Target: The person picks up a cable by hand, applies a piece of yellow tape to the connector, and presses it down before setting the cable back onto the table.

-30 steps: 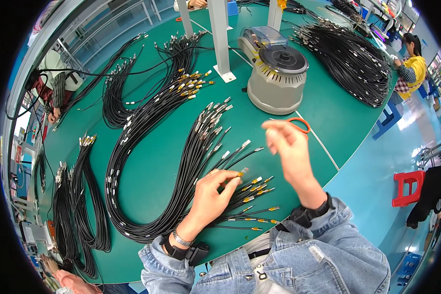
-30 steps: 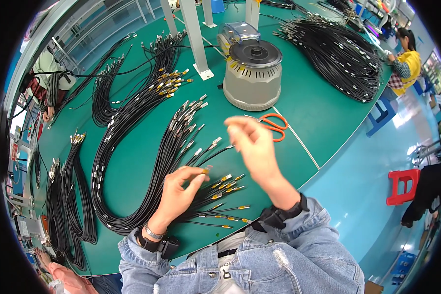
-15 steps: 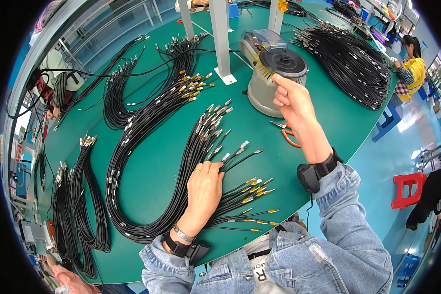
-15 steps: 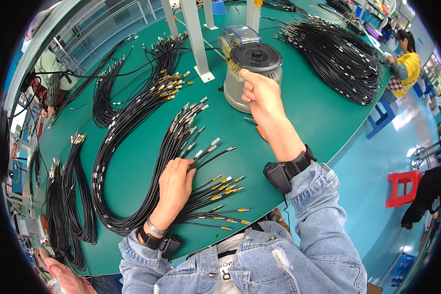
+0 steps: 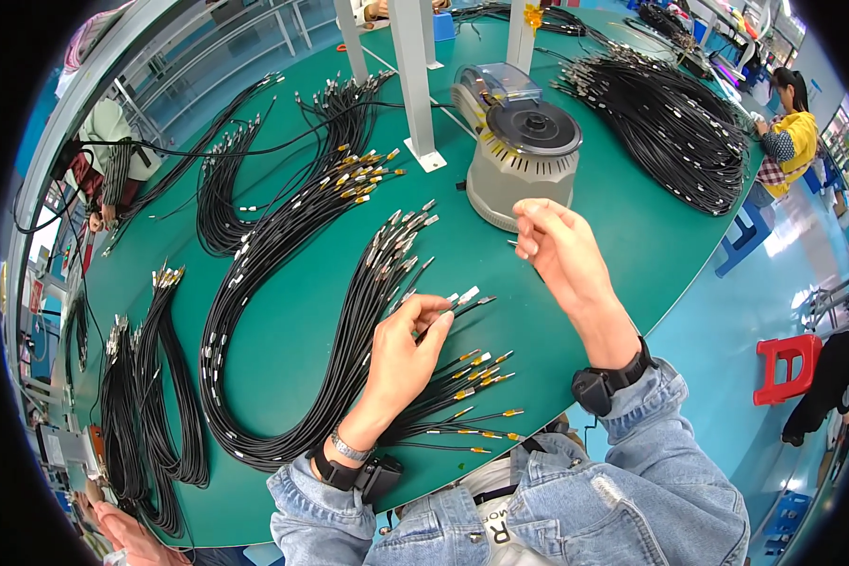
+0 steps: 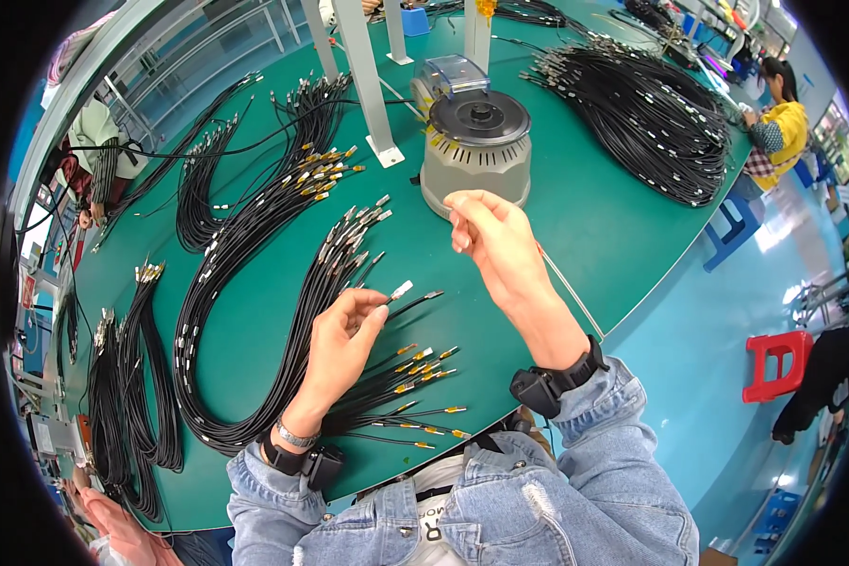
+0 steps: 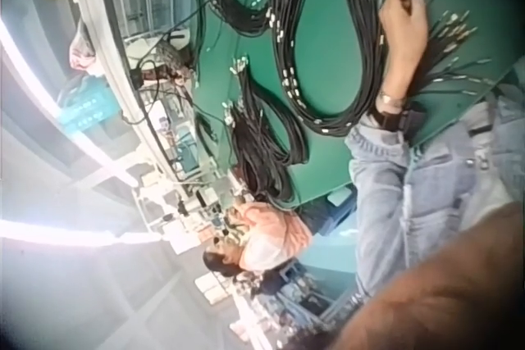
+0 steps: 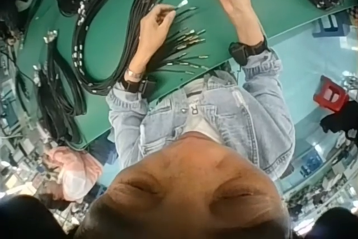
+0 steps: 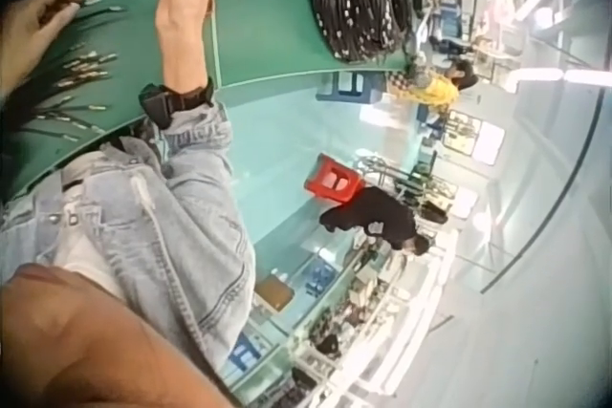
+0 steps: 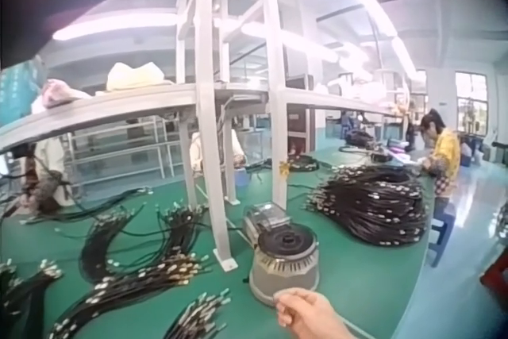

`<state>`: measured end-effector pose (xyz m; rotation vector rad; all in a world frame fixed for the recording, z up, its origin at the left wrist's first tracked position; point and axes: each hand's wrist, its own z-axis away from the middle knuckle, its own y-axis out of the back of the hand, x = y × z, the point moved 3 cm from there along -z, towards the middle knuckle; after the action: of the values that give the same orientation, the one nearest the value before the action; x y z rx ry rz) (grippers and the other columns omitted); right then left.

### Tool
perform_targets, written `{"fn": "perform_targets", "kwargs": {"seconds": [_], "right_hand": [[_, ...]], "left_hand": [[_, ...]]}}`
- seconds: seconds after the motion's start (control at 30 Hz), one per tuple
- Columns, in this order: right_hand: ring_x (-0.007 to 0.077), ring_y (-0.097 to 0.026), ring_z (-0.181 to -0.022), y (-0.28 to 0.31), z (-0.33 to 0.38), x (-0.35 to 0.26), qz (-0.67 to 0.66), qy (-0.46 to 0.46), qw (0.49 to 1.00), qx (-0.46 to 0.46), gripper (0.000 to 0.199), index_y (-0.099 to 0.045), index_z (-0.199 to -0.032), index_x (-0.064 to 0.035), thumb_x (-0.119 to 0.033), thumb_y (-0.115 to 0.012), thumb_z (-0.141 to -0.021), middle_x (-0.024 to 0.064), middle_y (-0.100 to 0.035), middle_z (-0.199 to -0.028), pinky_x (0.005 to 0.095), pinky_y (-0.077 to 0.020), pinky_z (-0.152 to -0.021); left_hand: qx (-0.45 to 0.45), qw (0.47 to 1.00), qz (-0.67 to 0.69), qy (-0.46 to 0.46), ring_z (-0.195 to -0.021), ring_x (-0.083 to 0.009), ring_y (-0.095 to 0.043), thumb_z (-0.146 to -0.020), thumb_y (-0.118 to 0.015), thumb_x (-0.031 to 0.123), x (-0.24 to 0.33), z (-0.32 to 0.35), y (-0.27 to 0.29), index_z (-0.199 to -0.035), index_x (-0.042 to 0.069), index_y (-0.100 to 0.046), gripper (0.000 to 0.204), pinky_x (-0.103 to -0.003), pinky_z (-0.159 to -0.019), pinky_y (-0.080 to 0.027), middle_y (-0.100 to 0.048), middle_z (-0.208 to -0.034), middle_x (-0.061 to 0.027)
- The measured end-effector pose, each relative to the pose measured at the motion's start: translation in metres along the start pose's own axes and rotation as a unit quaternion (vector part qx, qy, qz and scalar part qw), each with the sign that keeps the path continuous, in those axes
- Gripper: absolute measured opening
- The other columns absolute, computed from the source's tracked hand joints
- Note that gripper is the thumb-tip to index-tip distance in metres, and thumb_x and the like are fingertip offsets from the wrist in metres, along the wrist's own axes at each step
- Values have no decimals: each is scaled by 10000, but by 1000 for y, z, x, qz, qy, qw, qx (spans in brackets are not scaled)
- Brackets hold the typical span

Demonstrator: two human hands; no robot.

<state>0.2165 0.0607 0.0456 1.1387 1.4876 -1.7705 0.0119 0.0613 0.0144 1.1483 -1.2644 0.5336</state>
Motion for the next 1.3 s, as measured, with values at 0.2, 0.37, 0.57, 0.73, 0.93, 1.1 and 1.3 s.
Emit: {"fn": "perform_targets", "kwargs": {"seconds": [0.2,0.37,0.57,0.73,0.93,1.1,1.3], "right_hand": [[66,-370,-527,9,-36,-1,-28,24,995,93,190,-571,-905,-10,-189,-602,-850,-16,-456,-640,232,-325,-540],[53,-334,-490,6,-52,-2,6,24,995,98,179,-565,-872,-35,-200,-626,-838,-30,-446,-620,229,-303,-523],[44,-312,-469,16,-63,2,-96,3,993,69,129,-546,-822,-57,-165,-615,-843,-46,-422,-589,223,-297,-512],[55,-364,-505,-14,-30,-14,-93,13,995,-43,94,-550,-824,-59,-138,-593,-851,-38,-440,-591,218,-317,-527],[81,-453,-639,-19,45,17,94,-44,985,-136,102,-555,-836,-13,-112,-572,-852,6,-519,-722,215,-368,-597],[73,-475,-704,-14,66,42,140,-52,981,-124,107,-553,-830,8,-95,-561,-857,10,-526,-786,230,-402,-657],[47,-481,-699,-8,66,54,200,-45,973,-105,124,-564,-802,23,-92,-583,-843,-7,-541,-772,217,-407,-636]], "left_hand": [[25,999,36,-13,-642,-36,-523,-837,-599,56,6,-11,-9,-936,-19,-578,127,-187,-569,-430,-602,-776,-15],[67,997,-6,-46,-618,-35,-516,-818,-619,33,8,-9,-7,-942,-10,-587,135,-185,-556,-424,-609,-762,-22],[100,990,-26,-101,-557,-104,-507,-786,-645,31,15,-8,-9,-905,16,-611,125,-231,-504,-410,-588,-720,-51],[84,989,-32,-115,-601,-67,-529,-789,-646,16,14,-4,-8,-917,2,-621,131,-197,-538,-431,-602,-774,-43],[81,991,-39,-101,-620,-78,-553,-782,-648,6,16,4,-10,-916,5,-625,136,-197,-536,-436,-608,-780,-46],[100,989,-34,-99,-625,-86,-563,-770,-653,-10,18,10,-13,-910,8,-625,144,-196,-522,-435,-610,-773,-54],[107,980,-61,-155,-597,-99,-558,-750,-662,-27,20,13,-15,-897,16,-624,158,-202,-478,-424,-613,-769,-64]]}}
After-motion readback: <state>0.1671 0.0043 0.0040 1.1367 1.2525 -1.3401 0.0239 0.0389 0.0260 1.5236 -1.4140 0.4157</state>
